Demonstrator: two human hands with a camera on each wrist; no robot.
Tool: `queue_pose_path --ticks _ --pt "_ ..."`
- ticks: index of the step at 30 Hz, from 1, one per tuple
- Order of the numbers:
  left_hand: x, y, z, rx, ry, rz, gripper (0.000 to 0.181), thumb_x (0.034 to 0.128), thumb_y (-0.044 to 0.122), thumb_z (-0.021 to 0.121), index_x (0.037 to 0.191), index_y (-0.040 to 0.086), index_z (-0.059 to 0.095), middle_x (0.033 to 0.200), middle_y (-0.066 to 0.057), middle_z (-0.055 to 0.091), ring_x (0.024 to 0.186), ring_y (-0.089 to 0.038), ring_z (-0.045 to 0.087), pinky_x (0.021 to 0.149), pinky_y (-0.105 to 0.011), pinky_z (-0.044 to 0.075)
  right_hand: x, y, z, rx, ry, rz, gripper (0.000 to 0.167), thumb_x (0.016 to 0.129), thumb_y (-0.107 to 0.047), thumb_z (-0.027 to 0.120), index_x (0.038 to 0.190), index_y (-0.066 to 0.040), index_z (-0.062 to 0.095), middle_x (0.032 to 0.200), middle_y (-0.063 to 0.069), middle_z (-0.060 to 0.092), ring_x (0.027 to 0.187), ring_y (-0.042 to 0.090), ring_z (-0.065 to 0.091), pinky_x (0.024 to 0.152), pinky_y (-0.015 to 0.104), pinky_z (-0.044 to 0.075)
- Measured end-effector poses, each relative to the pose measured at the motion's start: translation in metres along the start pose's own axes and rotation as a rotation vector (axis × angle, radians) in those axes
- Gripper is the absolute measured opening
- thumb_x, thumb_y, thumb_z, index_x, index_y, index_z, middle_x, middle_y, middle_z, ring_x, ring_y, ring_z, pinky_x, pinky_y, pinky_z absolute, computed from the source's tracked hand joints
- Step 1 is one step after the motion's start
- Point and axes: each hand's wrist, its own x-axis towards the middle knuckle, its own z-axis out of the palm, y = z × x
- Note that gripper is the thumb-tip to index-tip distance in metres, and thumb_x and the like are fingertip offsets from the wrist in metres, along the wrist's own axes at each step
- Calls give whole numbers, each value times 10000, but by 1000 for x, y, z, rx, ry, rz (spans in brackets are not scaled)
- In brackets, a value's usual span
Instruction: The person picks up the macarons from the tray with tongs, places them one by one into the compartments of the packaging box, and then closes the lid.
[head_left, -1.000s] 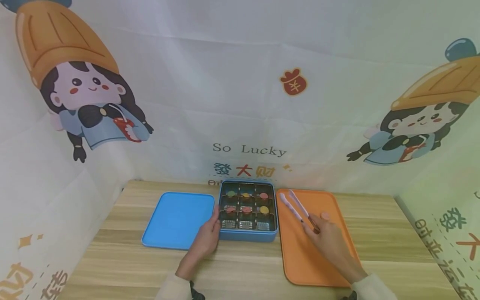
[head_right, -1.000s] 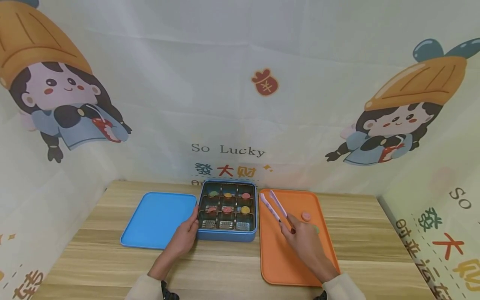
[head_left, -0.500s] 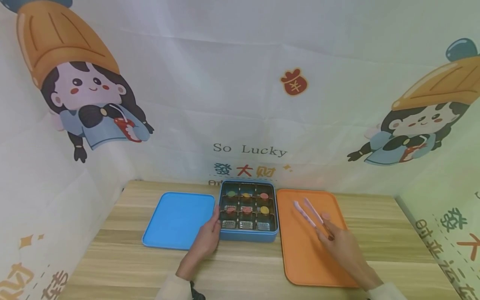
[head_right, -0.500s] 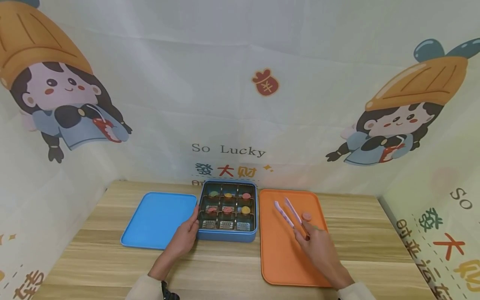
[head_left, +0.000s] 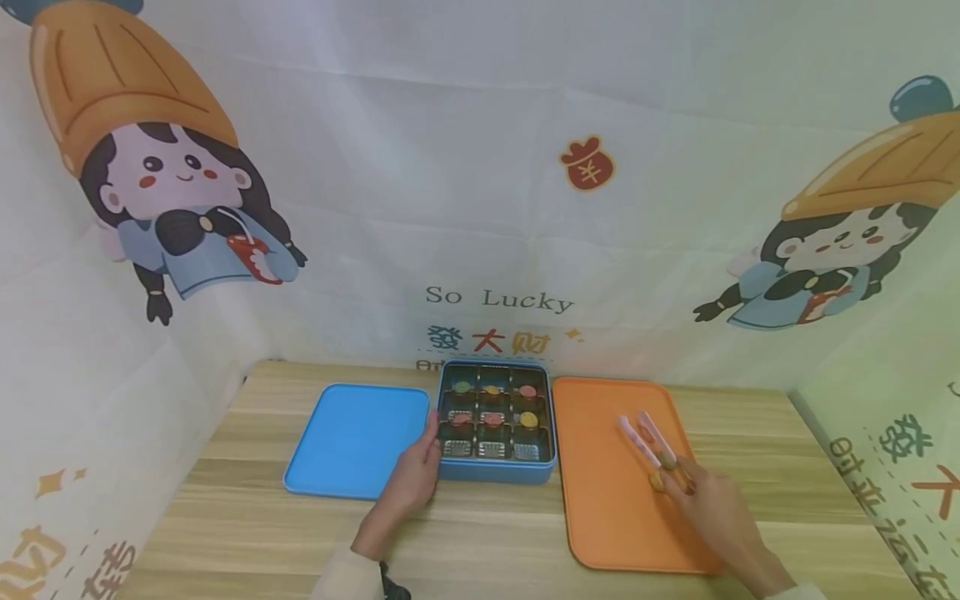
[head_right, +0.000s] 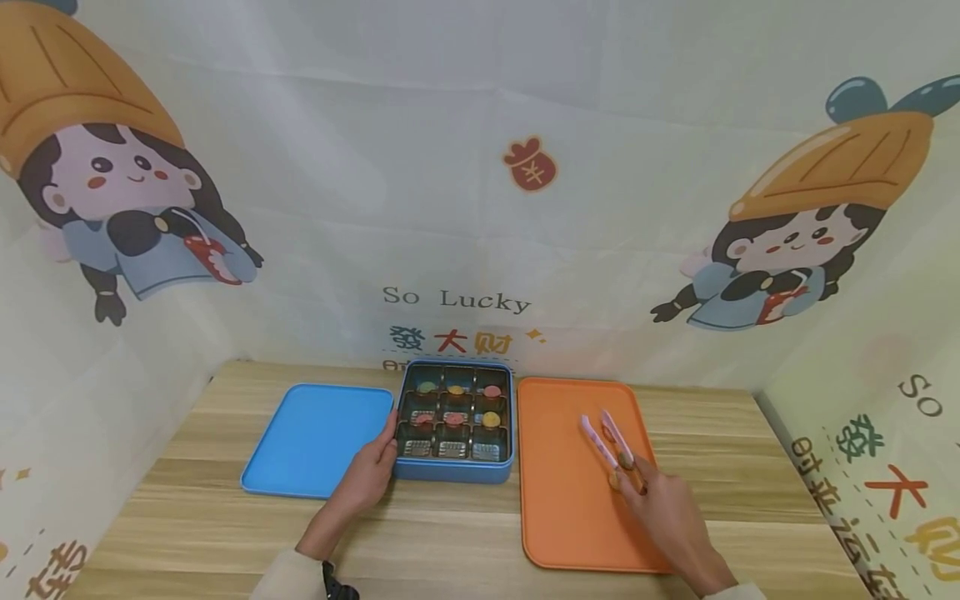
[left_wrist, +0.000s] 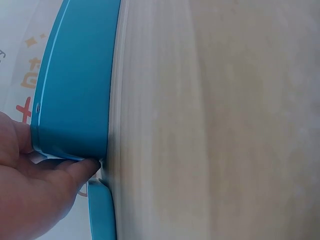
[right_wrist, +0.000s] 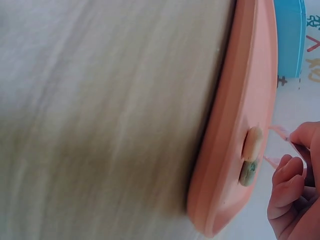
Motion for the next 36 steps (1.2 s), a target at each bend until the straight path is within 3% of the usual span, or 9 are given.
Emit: queue_pose_path --ticks 5,12,18,23,30,36 --pt "1 0 0 2 2 0 518 1059 78 337 1548 -42 212 1572 -251 267 1427 -428 308 1159 -542 307 -3 2 -1 -33 19 54 221 922 -192 688 1027 3 689 483 -98 349 396 7 265 345 158 224" --pt "1 1 0 9 4 -1 518 1057 72 334 1546 -49 211 1568 -257 269 1427 -426 308 1162 -537 305 -3 -1 -4 -66 17 86 181 940 -200 653 876 -30 647 499 -83 378 412 56 321 351 203 245" --pt "0 2 0 10 4 -3 521 1059 76 331 1552 -39 203 1576 -249 264 1426 -427 311 1157 -543 313 -2 -5 -7 -69 -27 98 225 945 -202 644 975 19 676 499 -69 383 417 71 333 356 215 252" --pt "1 2 0 12 0 2 525 1061 77 334 1556 -31 196 1576 -253 264 1421 -435 318 1150 -551 322 -1 -5 -5 -90 -3 55 204 929 -176 655 964 24 679 491 -71 372 414 75 328 355 220 253" --pt "1 0 -1 7 -7 9 526 1061 67 335 1552 -45 185 1582 -253 245 1428 -429 299 1152 -549 317 -2 -8 2 -91 111 -54 151 870 -135 736 940 -3 715 481 -118 315 404 -2 235 342 170 212" --pt "1 -1 1 7 -4 4 523 1063 77 333 1552 -42 192 1586 -247 242 1437 -418 291 1160 -541 306 -1 -13 7 -92 136 -76 146 849 -139 763 915 -17 716 467 -133 309 404 -17 229 346 160 200"
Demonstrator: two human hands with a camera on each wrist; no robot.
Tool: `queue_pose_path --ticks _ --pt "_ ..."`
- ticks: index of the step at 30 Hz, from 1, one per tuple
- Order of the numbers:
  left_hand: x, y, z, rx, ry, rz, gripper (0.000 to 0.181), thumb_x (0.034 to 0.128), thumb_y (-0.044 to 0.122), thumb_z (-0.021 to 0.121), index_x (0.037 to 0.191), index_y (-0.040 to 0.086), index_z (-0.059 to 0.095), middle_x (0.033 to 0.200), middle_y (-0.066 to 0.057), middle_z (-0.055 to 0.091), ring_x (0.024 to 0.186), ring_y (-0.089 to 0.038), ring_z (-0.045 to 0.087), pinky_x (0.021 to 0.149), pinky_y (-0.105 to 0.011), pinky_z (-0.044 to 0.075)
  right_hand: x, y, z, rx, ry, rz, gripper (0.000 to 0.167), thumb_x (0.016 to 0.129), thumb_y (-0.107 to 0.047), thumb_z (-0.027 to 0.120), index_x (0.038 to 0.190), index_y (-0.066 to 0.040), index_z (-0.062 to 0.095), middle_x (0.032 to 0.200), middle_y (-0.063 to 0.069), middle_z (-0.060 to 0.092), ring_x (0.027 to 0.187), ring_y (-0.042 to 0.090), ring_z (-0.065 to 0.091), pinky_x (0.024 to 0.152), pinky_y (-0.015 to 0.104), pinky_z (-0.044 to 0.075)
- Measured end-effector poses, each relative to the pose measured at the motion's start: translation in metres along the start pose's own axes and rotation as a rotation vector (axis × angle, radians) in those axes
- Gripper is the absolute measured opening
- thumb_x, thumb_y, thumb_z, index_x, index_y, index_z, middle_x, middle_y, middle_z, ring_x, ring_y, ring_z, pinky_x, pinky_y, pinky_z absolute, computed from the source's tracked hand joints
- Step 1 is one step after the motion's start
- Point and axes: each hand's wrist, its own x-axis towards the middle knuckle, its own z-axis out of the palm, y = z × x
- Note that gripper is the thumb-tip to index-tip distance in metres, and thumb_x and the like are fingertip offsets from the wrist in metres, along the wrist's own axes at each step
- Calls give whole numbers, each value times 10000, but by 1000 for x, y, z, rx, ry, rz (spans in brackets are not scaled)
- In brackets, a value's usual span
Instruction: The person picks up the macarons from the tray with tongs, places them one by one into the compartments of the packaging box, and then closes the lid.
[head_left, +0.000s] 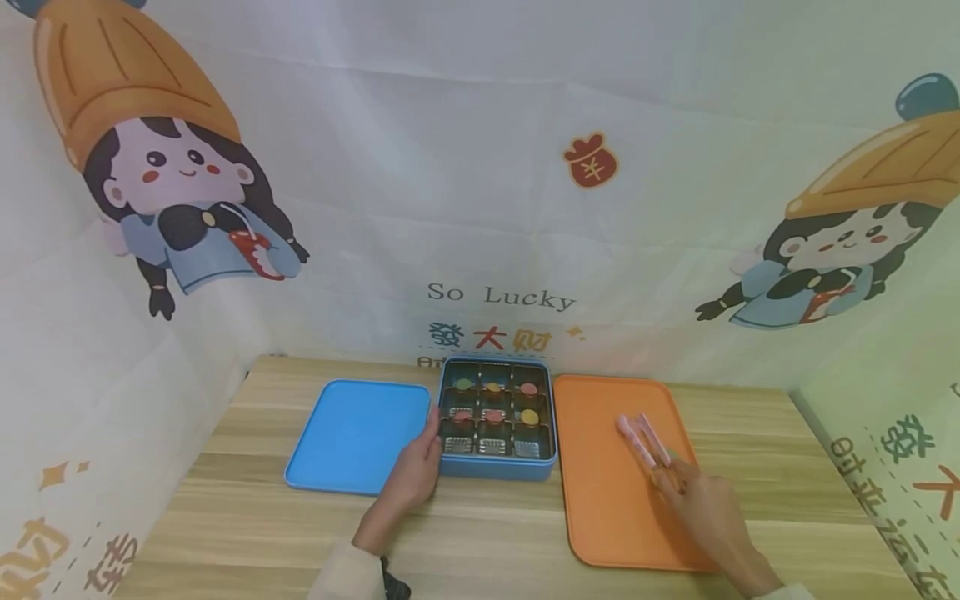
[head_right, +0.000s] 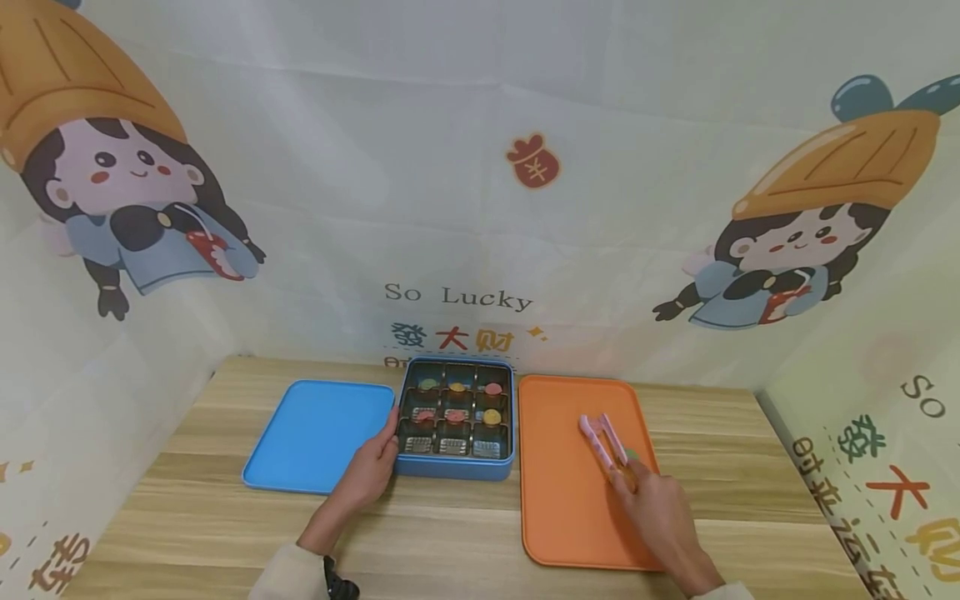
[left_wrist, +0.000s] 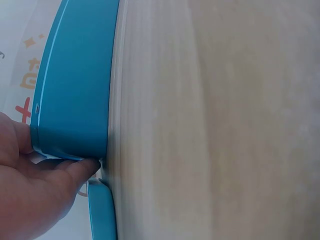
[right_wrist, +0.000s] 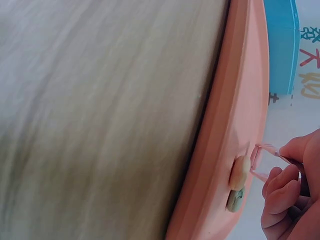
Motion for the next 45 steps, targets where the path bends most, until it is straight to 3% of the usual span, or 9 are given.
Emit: queue_pose_path --ticks 5,9,14,22,27,32,39,45 --pt "0 0 1 -1 4 3 518 1061 74 332 1546 -53 202 1576 -258 253 1435 -422 292 1165 -538 296 2 -7 -2 32 -10 -9 133 857 -122 753 938 -24 712 474 -131 303 403 -26 220 345 150 201" --pt "0 1 0 2 8 6 518 1060 73 334 1545 -54 205 1572 -262 260 1428 -428 304 1159 -543 306 4 -13 -3 54 -2 -61 122 855 -97 755 837 -46 646 472 -163 275 403 -84 166 345 100 160" --pt "0 2 0 -8 8 -3 519 1058 71 335 1546 -50 208 1570 -262 264 1426 -432 308 1156 -549 311 6 -22 -5 92 -7 -77 124 844 -90 769 886 -18 677 457 -184 260 396 -117 135 336 84 152" --pt "-1 2 0 -3 7 1 519 1058 74 336 1546 -50 210 1563 -266 278 1416 -438 323 1145 -560 327 8 -36 -4 123 6 -62 252 835 -107 784 1034 43 740 488 -110 453 401 -109 224 328 101 227" --pt "0 1 0 -2 7 3 520 1058 71 334 1544 -58 206 1568 -266 269 1422 -435 314 1151 -556 319 8 -43 -5 120 -26 -67 268 825 -122 794 1040 28 738 492 -150 319 416 -109 161 346 99 188" --pt "0 1 0 -8 0 -7 524 1060 77 329 1550 -50 191 1580 -257 247 1438 -423 287 1163 -544 296 6 -52 -7 191 -101 -40 275 850 -122 770 1081 18 723 491 -168 285 413 -114 150 357 100 193" --pt "-1 2 -1 -4 4 11 518 1059 59 333 1544 -63 199 1575 -267 254 1436 -429 288 1163 -548 297 6 -66 -8 245 -62 -59 295 847 -113 769 1107 20 728 489 -196 276 420 -143 138 359 87 179" --pt "-1 3 -1 -2 8 13 517 1057 61 336 1541 -65 207 1573 -269 255 1434 -432 291 1162 -548 297 3 -77 -7 272 -84 -56 309 832 -120 786 1097 30 733 484 -211 274 420 -147 143 360 76 173"
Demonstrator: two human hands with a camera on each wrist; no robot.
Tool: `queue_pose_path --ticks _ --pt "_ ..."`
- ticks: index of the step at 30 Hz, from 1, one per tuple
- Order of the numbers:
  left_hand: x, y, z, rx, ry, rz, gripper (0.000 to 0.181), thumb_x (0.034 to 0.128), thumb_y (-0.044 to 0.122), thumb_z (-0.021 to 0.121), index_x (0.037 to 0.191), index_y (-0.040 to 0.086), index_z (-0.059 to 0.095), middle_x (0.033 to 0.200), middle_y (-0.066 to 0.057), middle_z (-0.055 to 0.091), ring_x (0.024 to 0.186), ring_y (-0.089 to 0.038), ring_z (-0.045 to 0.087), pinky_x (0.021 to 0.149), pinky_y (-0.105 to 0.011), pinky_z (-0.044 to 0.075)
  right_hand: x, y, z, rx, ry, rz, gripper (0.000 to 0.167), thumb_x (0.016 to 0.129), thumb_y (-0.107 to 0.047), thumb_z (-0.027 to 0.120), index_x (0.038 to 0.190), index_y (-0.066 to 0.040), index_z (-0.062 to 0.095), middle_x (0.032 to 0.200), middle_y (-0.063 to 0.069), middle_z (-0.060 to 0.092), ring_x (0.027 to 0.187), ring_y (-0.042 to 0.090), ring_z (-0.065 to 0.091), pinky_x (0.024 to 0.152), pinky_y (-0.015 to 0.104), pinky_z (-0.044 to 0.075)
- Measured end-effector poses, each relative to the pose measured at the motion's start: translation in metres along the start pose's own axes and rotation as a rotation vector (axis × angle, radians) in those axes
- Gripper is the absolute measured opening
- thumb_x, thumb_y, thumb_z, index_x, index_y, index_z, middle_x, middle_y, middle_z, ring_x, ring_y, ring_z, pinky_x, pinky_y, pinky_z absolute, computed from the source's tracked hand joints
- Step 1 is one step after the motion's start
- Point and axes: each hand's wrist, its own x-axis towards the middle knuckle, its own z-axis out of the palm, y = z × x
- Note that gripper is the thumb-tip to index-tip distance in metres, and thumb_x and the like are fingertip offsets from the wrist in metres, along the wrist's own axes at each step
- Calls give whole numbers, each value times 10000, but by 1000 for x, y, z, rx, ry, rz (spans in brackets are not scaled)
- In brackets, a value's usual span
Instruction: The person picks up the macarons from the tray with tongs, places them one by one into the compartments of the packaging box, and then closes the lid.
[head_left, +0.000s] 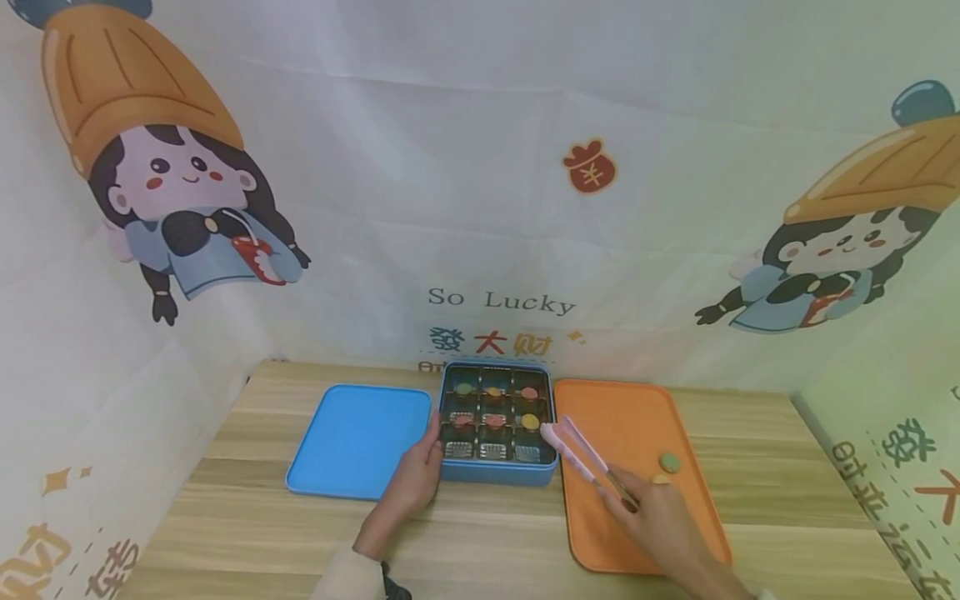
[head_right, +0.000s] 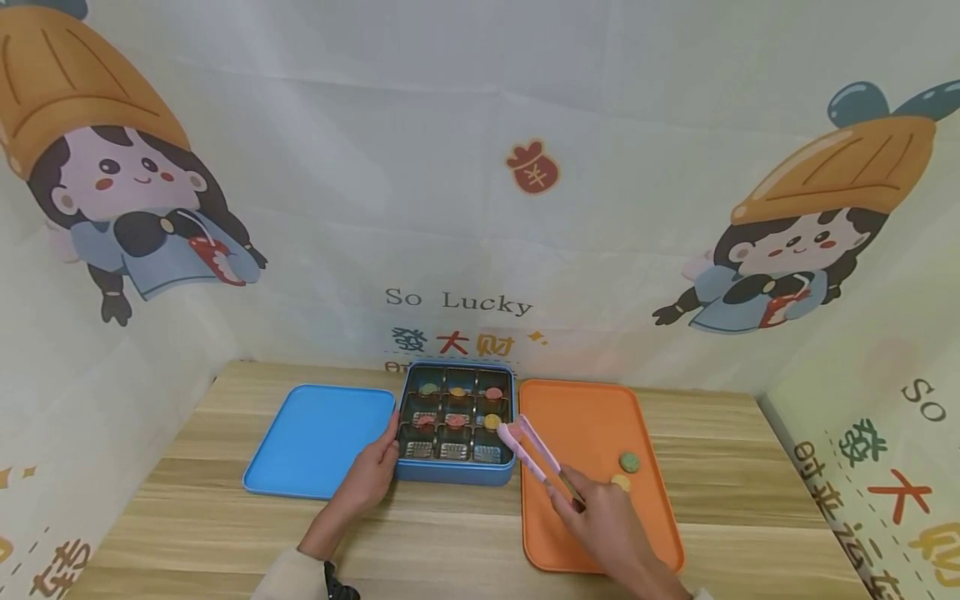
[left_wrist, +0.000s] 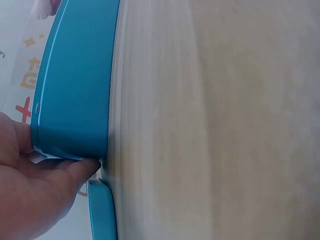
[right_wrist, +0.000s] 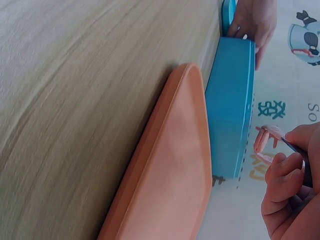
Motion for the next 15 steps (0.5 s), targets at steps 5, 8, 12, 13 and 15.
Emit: queue_pose_path --ticks 5,8,12,13,15 --pt "0 -1 1 0 0 -2 519 1058 61 335 1545 -59 202 1573 -268 254 1430 -434 297 1156 -551 308 -2 -5 3 6 -24 7 312 831 -118 784 1099 34 733 495 -209 289 423 -143 155 360 72 169" --pt "0 -2 1 3 -2 -4 520 1059 60 335 1548 -54 200 1572 -267 257 1425 -435 304 1151 -554 315 -2 -8 4 14 -36 8 317 834 -118 779 1109 34 731 495 -205 298 420 -135 159 356 78 171" --pt "0 -1 1 5 -2 -4 518 1061 63 334 1548 -53 200 1571 -266 259 1422 -437 308 1148 -554 320 -2 -10 5 29 -44 2 326 838 -113 775 1122 39 726 489 -202 314 412 -141 168 346 78 181" --pt "0 -1 1 6 -2 -2 518 1061 64 333 1548 -54 199 1572 -266 258 1422 -437 308 1148 -553 321 -2 -11 5 33 -47 2 329 839 -113 773 1126 41 724 489 -200 319 410 -143 171 344 78 183" --pt "0 -1 1 4 -3 0 519 1063 67 331 1549 -52 195 1574 -263 254 1424 -434 304 1149 -551 319 -2 -12 6 43 -58 2 336 843 -113 770 1136 44 720 486 -195 332 407 -142 186 340 81 193"
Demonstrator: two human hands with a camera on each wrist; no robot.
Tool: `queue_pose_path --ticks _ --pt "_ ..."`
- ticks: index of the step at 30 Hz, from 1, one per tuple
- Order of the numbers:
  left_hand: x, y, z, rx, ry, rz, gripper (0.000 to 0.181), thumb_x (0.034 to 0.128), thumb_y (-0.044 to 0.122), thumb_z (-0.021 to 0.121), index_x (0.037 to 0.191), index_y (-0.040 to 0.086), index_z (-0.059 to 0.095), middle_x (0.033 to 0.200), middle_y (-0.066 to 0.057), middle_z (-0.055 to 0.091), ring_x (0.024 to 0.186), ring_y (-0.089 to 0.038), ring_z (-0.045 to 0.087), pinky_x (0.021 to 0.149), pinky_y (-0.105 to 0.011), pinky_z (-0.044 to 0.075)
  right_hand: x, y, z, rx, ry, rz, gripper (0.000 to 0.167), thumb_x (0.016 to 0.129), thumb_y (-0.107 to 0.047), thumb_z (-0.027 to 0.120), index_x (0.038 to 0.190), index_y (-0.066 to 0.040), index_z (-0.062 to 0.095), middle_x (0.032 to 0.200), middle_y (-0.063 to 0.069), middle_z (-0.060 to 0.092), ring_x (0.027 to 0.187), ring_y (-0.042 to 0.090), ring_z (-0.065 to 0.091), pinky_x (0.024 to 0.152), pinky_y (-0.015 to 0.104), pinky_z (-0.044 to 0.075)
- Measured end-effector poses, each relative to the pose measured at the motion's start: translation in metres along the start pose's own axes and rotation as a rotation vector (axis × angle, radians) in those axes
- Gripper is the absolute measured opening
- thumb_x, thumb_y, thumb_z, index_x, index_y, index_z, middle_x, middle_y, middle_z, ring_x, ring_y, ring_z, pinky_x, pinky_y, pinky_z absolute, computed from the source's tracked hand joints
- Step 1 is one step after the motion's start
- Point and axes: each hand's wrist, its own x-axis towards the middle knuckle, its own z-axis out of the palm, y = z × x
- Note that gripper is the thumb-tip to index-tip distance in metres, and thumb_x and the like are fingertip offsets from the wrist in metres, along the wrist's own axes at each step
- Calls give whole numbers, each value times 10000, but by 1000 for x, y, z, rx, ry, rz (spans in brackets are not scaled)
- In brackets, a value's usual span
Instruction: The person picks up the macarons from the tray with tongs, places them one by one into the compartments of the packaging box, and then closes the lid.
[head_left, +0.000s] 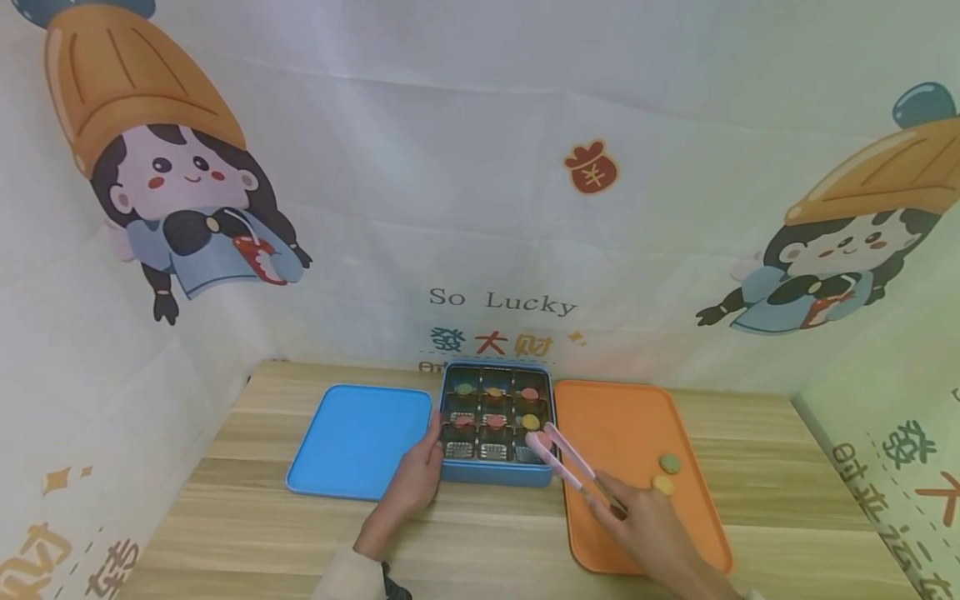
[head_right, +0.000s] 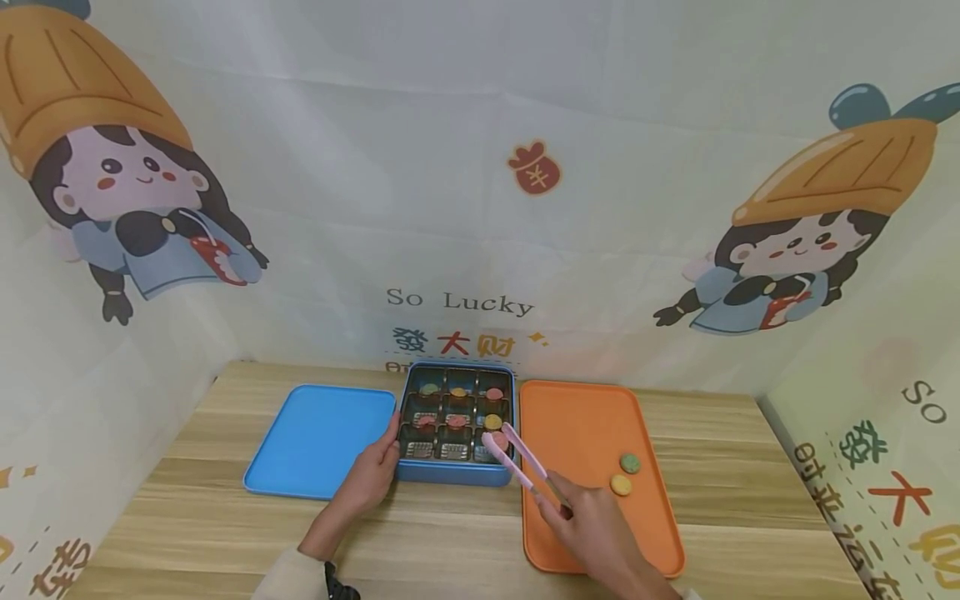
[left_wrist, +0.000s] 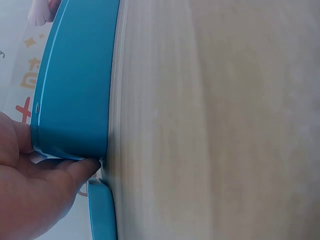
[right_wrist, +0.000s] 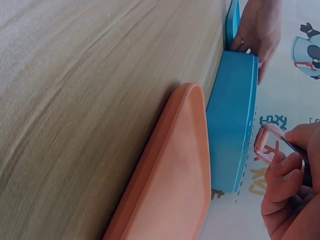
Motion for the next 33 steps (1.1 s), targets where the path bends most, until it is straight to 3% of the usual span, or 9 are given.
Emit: queue_pose_path --ticks 21,33 --pt "0 0 0 -11 3 -17 520 1059 71 339 1548 -45 206 1568 -258 269 1422 -434 311 1154 -552 310 -1 0 7 -28 -67 -3 349 875 -164 751 1167 24 714 509 -180 365 416 -133 214 373 94 222" --pt "0 0 1 -21 -3 -28 522 1060 73 330 1551 -42 195 1575 -259 254 1438 -428 284 1169 -548 286 -3 3 8 -17 -52 -28 330 866 -143 755 1139 38 715 513 -185 352 414 -148 196 366 89 222"
